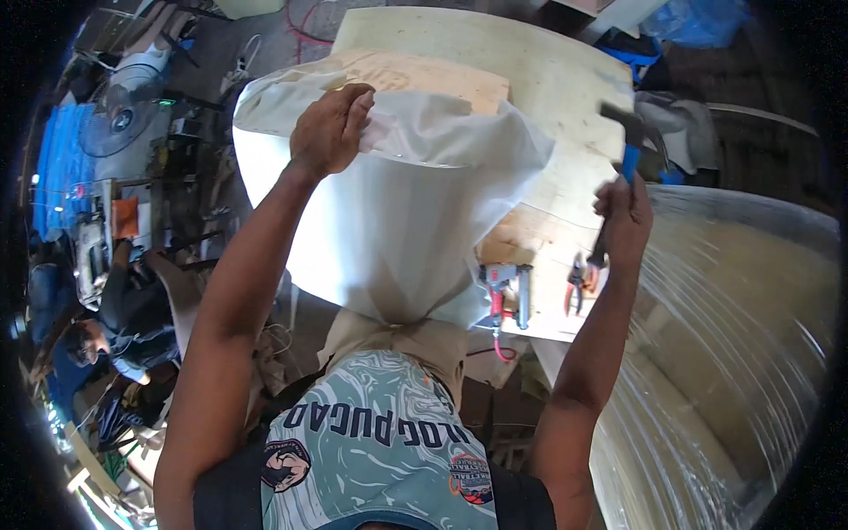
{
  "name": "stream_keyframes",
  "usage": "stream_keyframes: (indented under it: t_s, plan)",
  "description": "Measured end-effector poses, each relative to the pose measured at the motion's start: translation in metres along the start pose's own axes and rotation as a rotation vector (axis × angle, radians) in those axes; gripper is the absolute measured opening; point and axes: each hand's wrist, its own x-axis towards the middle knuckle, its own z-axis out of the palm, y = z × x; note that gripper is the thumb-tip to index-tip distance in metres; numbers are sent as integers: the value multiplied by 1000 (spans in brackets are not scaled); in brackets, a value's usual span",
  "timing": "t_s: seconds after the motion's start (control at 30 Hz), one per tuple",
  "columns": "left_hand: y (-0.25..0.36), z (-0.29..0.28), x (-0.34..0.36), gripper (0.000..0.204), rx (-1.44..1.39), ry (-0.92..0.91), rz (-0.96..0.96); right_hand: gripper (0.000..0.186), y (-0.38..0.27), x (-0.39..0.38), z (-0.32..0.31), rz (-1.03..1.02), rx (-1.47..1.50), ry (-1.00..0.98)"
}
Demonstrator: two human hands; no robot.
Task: Upholstering a furniture frame with white fabric using a pneumatic stapler.
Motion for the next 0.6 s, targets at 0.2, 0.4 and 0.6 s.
stream_keyframes:
  t_s: [0.2,0.4,0.6]
  plan:
    - [2,-3,-3,31,-21,81,57,44,-141,-11,92,-180,-296,-308]
    - [-1,-3,-2,31,6,50,27,48,-129,-10,140,-273,-816,-722]
    - [-1,-2,-2,31,19,62,23,39,-134,7,135,-307,-226,-297]
